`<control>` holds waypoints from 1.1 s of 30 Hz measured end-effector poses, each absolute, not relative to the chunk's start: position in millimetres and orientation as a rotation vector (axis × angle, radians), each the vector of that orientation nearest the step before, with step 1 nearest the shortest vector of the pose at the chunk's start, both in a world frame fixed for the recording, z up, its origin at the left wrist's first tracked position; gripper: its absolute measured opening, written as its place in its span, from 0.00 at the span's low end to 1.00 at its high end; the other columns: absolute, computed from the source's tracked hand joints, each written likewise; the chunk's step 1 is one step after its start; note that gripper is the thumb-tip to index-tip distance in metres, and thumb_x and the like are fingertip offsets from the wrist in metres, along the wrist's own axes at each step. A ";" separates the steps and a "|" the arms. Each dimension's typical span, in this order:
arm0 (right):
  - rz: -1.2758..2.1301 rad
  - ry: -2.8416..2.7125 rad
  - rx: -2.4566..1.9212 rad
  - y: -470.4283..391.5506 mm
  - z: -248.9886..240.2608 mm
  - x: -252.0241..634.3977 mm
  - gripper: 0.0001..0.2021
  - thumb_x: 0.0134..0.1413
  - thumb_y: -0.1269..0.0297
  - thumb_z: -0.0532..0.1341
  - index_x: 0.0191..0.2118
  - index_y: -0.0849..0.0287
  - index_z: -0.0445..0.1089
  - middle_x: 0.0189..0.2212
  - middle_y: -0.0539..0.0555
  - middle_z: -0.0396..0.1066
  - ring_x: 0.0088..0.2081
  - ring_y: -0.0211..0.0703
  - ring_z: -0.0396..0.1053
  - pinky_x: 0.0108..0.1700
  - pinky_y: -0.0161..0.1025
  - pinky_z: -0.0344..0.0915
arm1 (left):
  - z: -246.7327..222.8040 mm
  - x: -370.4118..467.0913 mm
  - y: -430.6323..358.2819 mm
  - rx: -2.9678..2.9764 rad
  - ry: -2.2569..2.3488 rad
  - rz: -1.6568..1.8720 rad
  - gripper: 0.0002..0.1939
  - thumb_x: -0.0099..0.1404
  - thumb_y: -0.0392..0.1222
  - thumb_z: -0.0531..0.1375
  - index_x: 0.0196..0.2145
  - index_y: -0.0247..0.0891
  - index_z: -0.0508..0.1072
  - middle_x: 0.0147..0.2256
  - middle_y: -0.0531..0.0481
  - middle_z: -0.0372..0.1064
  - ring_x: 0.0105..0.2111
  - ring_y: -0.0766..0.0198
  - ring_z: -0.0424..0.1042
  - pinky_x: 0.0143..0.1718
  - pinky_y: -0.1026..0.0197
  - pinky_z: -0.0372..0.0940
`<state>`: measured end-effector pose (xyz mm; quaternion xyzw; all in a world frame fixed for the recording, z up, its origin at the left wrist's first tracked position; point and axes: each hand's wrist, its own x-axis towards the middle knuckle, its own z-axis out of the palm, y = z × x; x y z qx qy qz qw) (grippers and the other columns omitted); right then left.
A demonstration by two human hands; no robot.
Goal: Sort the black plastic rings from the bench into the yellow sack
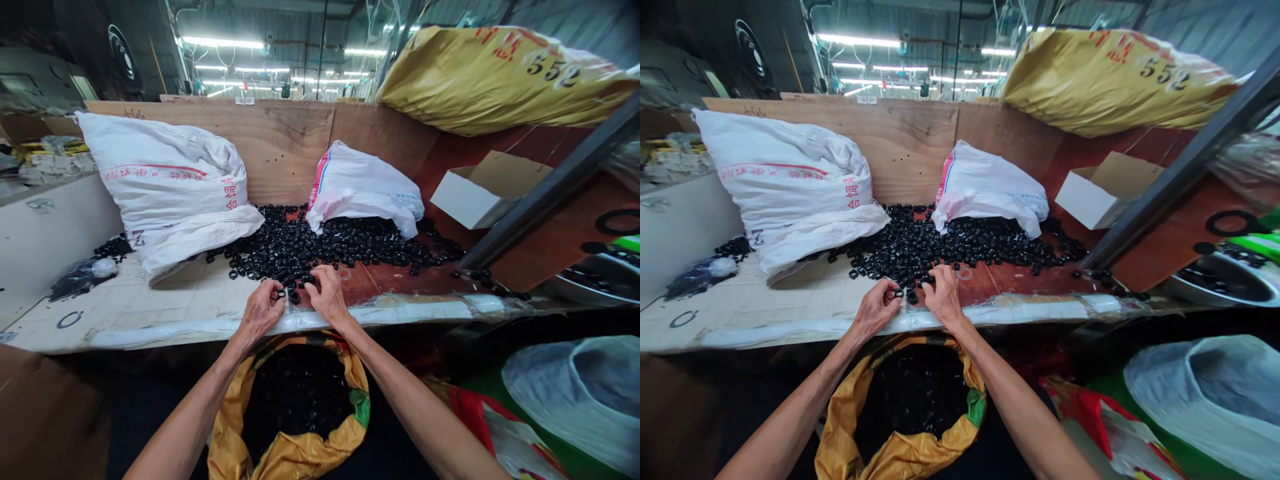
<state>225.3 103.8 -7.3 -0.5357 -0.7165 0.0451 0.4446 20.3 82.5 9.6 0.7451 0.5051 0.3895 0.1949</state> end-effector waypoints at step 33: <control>0.288 -2.290 -1.078 87.2 5.1 207.8 0.08 0.62 0.70 0.60 0.46 0.58 0.71 0.41 0.55 0.71 0.41 0.44 0.71 0.45 0.37 0.66 | 2.2 15.9 67.4 1.894 1.480 1.270 0.14 0.54 0.33 0.60 0.40 0.38 0.74 0.32 0.53 0.68 0.26 0.69 0.68 0.29 0.66 0.66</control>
